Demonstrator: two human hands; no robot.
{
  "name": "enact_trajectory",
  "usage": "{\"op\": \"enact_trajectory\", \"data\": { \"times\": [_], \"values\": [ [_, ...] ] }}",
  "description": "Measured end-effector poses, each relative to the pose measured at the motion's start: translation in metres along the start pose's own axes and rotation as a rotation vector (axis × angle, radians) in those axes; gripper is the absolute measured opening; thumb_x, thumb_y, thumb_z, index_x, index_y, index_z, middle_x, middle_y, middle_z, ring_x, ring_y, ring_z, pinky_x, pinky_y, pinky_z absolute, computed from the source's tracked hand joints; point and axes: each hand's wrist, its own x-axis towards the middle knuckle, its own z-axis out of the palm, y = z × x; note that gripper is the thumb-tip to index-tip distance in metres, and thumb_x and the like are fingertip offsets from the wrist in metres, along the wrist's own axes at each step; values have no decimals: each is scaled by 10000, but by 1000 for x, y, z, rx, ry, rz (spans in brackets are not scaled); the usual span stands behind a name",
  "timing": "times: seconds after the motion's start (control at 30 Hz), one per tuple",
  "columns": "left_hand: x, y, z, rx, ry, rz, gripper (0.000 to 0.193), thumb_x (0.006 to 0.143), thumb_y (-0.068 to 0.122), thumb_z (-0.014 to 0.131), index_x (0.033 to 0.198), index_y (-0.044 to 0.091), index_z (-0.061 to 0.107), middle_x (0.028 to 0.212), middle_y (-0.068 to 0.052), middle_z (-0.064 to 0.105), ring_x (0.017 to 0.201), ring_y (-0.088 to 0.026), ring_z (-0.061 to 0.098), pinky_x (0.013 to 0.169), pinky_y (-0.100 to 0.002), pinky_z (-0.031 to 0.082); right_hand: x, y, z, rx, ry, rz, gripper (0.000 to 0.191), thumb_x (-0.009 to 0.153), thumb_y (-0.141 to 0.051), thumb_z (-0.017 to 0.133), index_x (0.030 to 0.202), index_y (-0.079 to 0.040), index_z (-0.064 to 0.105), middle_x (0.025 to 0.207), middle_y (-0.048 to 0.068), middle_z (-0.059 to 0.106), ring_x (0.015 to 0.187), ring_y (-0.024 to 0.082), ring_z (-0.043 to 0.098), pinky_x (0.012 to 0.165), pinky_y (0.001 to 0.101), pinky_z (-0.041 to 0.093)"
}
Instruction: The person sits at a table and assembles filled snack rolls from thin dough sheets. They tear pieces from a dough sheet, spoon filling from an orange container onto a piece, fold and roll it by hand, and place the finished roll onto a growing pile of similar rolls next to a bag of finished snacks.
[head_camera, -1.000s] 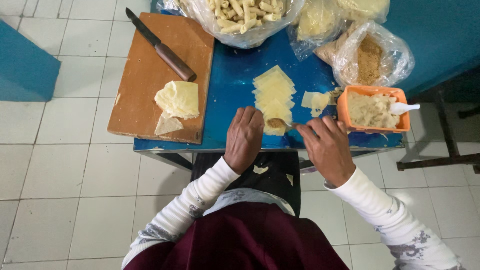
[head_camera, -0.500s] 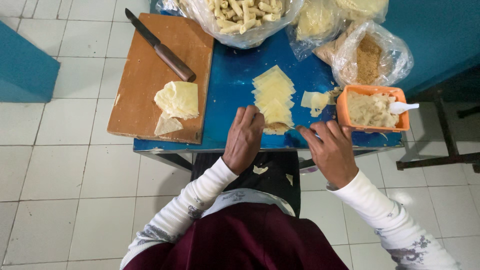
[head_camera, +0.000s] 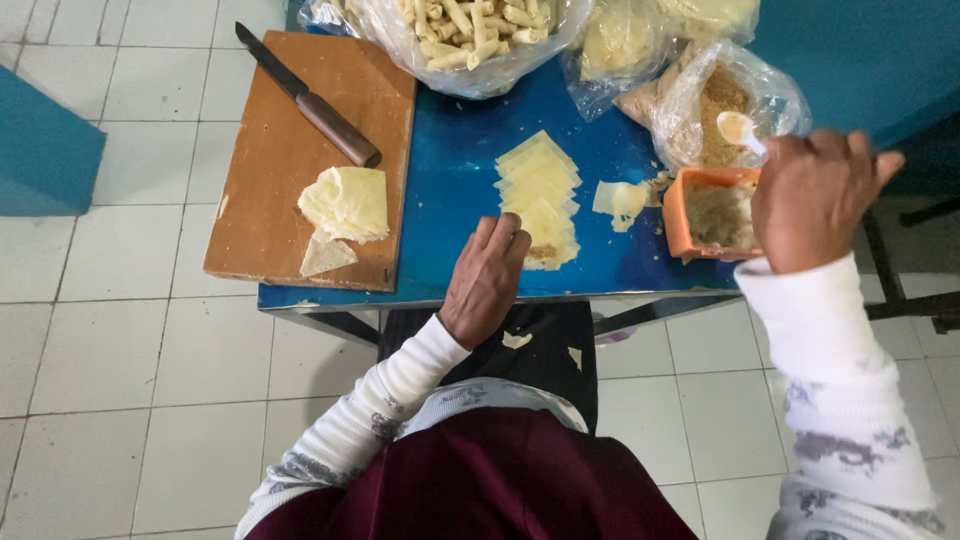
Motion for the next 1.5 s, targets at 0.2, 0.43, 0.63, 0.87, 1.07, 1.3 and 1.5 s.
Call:
{"op": "enact_trajectory", "data": {
  "times": [0.2, 0.43, 0.63, 0.87, 1.07, 1.3, 1.5],
  "values": [
    [-3, -4, -1, 30, -84, 25, 269, 812, -51, 641, 1075, -5, 610, 1121, -129, 559, 1014, -282, 547, 859, -397, 491, 57, -26, 29, 78, 191, -2, 151, 1071, -180, 640, 972, -152, 751, 1053, 19, 669, 1042, 193, 517, 1041, 417, 320],
    [-1, -2, -5, -3, -15, -29, 220, 809, -27, 599, 1025, -9, 563, 1113, -172, 544, 999, -333, 548, 841, -417, 484, -4, -108, -40, 925, -99, -141, 75, 970, -81, 704, 1020, -110, 752, 896, 78, 679, 901, 292, 620, 822, 436, 457],
    [-4, 0, -6, -40, -6, -98, 148, 822, -34, 602, 940, 2, 520, 972, -155, 492, 928, -347, 540, 799, -443, 489, -37, -144, -65, 1027, -165, 7, 106, 898, -69, 722, 1000, -86, 747, 915, 102, 693, 880, 318, 618, 783, 423, 475],
    [-6, -2, -2, -62, 45, -120, 143, 824, -46, 607, 917, 0, 509, 924, -156, 485, 872, -348, 531, 757, -447, 482, -46, -160, -48, 1010, -75, 69, 126, 877, -83, 767, 987, -65, 708, 912, 95, 676, 843, 318, 604, 770, 430, 456],
    [-3, -1, -2, -57, 52, -146, 128, 822, -62, 594, 901, -10, 506, 940, -163, 496, 887, -353, 532, 767, -452, 480, -44, -158, -50, 1030, -110, 120, 95, 892, -58, 745, 945, -62, 666, 892, 96, 668, 868, 320, 620, 752, 424, 476],
    [-1, 0, -3, -86, 53, -120, 143, 812, -72, 575, 936, -24, 522, 975, -176, 506, 916, -363, 536, 807, -454, 485, -43, -158, -58, 1101, -189, 232, 91, 942, -63, 712, 985, -47, 633, 887, 112, 687, 760, 264, 686, 672, 374, 511],
    [-1, -1, -2, -106, 6, -110, 181, 806, -84, 564, 966, -22, 507, 961, -177, 522, 916, -362, 544, 814, -451, 499, -44, -162, -62, 1136, -104, 199, 101, 949, -31, 694, 1046, -43, 670, 940, 112, 688, 818, 277, 667, 726, 376, 518]
  ]
}}
